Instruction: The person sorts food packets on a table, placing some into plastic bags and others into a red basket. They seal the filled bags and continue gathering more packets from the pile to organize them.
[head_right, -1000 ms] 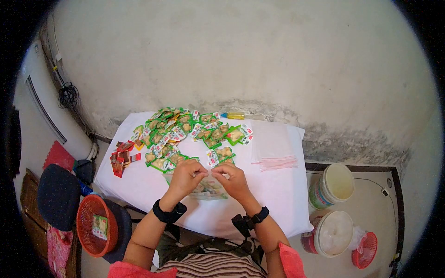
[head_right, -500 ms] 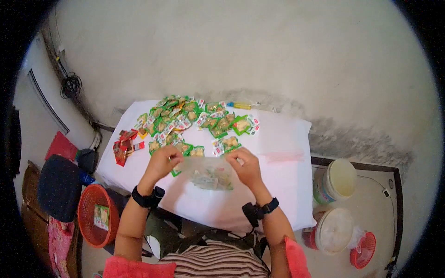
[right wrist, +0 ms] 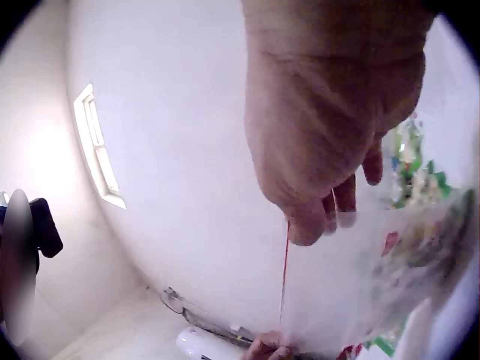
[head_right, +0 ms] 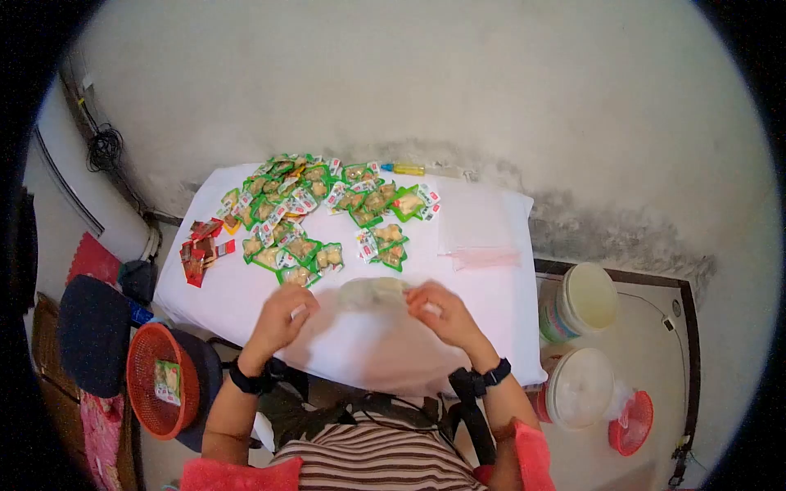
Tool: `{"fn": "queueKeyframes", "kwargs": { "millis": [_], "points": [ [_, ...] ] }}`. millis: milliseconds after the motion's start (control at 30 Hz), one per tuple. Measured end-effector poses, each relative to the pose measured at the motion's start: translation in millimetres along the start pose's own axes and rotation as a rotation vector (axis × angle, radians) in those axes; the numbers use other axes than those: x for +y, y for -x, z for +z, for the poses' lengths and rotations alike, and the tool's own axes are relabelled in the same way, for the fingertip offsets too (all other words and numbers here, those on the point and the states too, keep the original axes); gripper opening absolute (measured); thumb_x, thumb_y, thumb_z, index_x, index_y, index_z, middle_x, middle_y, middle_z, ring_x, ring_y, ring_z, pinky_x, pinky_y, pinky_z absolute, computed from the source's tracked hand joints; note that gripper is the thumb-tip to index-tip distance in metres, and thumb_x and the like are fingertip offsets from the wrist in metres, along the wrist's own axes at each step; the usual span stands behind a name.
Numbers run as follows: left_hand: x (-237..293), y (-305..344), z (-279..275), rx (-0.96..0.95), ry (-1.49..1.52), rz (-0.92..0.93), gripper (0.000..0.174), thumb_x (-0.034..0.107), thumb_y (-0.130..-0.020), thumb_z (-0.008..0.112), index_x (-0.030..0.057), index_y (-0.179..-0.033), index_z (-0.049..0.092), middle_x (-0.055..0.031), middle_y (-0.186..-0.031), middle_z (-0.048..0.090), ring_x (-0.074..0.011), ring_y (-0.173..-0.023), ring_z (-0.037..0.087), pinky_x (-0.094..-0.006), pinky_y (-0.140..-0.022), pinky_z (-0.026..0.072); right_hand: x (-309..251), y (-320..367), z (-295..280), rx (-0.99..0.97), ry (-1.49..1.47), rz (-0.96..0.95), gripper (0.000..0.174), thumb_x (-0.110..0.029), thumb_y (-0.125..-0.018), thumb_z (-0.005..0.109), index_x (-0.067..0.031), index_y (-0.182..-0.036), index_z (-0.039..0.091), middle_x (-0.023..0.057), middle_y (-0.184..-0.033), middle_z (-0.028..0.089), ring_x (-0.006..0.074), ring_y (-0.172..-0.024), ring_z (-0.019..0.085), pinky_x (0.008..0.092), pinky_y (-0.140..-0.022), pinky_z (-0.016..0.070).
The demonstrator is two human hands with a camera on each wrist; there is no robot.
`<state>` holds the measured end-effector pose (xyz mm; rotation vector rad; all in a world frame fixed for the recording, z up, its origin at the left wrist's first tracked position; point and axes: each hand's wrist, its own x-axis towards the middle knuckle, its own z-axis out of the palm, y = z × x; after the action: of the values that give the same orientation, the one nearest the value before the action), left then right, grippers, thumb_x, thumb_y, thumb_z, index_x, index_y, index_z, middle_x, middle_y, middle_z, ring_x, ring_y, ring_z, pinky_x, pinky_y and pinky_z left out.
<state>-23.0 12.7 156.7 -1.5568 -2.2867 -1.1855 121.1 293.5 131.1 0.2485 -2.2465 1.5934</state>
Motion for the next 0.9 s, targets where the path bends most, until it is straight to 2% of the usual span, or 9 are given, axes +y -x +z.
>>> {"fn": "queueKeyframes", "kwargs": {
  "millis": [133,200,333,433,533,600,633,700,900],
  "points": [
    [-6.4,53.8,46.4,-0.072,0.399,-0.128,0.006,0.003,-0.082,0.059,0.0032,-0.088,0.058,-0.004,-0.074,0.057,-0.0183,-0.073,0.056,-0.0301,-0.067,0.0443,25.1,55.6,12.5,-0.147,-0.201,0.261,0.005,-0.007,-0.086,0.06,-0.0024,-0.085,0.058,0.0059,-0.088,0.063,0.0161,-0.09,0.059,0.0276,-0.081,0.0456],
    [-6.0,64.5,58.0,-0.16,0.627,-0.57,0.005,0.008,-0.088,0.056,0.0034,-0.09,0.057,0.0023,-0.067,0.053,-0.008,-0.064,0.052,-0.0225,-0.059,0.0416,38.7,65.5,18.7,-0.099,-0.24,0.432,0.007,-0.008,-0.089,0.057,-0.0015,-0.087,0.056,0.0073,-0.082,0.063,0.015,-0.079,0.062,0.0259,-0.074,0.0484],
    [-36.9,62.8,96.0,-0.026,0.745,-0.783,0.009,0.008,-0.09,0.052,0.0009,-0.087,0.057,-0.0002,-0.067,0.057,-0.0068,-0.056,0.054,-0.0232,-0.054,0.0425,52.6,51.0,34.1,0.052,-0.287,0.555,0.01,-0.009,-0.09,0.056,0.0002,-0.085,0.055,0.0078,-0.07,0.061,0.0146,-0.063,0.062,0.0252,-0.061,0.0507],
    [-56.6,58.2,112.1,0.006,0.612,-0.765,0.01,0.009,-0.088,0.054,0.0006,-0.09,0.057,-0.0024,-0.064,0.056,-0.0116,-0.049,0.052,-0.0254,-0.05,0.0419,78.7,41.7,43.5,0.178,-0.347,0.699,0.009,-0.007,-0.088,0.055,-0.0004,-0.083,0.053,0.008,-0.062,0.059,0.0142,-0.049,0.056,0.0262,-0.051,0.0486],
    [-33.0,46.4,104.6,-0.022,0.206,-0.766,0.013,0.008,-0.082,0.058,0.0014,-0.093,0.058,-0.0094,-0.076,0.06,-0.0206,-0.059,0.057,-0.0307,-0.057,0.0458,93.8,38.9,45.7,0.24,-0.43,0.822,0.008,-0.006,-0.085,0.057,-0.0005,-0.082,0.052,0.0064,-0.057,0.056,0.0136,-0.045,0.051,0.026,-0.044,0.0436],
    [-22.5,50.5,105.5,0.302,-0.311,-0.108,0.021,0.006,-0.076,0.061,0.0036,-0.096,0.061,-0.0148,-0.097,0.061,-0.03,-0.085,0.06,-0.0382,-0.072,0.0479,97.3,39.0,45.7,0.215,-0.374,0.87,0.007,-0.006,-0.083,0.057,-0.0009,-0.081,0.053,0.0063,-0.056,0.056,0.0132,-0.043,0.05,0.025,-0.041,0.0396],
    [-16.6,53.2,109.4,0.298,-0.313,-0.11,0.021,0.006,-0.076,0.061,0.0036,-0.096,0.061,-0.0148,-0.097,0.061,-0.03,-0.085,0.06,-0.0382,-0.072,0.0479,97.3,38.6,46.4,0.215,-0.378,0.872,0.007,-0.006,-0.083,0.057,-0.0009,-0.081,0.053,0.0063,-0.056,0.056,0.0132,-0.043,0.05,0.025,-0.041,0.0396],
    [-1.1,59.2,121.8,0.0,-0.104,0.175,0.042,0.009,-0.071,0.066,0.0048,-0.112,0.058,-0.0148,-0.121,0.053,-0.0315,-0.111,0.05,-0.0441,-0.088,0.0428,94.9,39.9,48.1,0.229,-0.444,0.876,0.007,-0.006,-0.083,0.058,-0.0017,-0.081,0.053,0.0065,-0.056,0.055,0.0129,-0.043,0.05,0.0248,-0.041,0.0379],
    [4.5,47.9,150.5,-0.219,-0.509,-0.019,0.058,0.012,-0.076,0.058,0.0035,-0.131,0.042,-0.0147,-0.133,0.043,-0.0308,-0.125,0.04,-0.0469,-0.097,0.0366,95.9,37.8,46.1,0.252,-0.484,0.942,0.007,-0.006,-0.079,0.06,-0.0036,-0.083,0.054,0.005,-0.059,0.055,0.0122,-0.044,0.049,0.0242,-0.041,0.0378]
  ]
}}
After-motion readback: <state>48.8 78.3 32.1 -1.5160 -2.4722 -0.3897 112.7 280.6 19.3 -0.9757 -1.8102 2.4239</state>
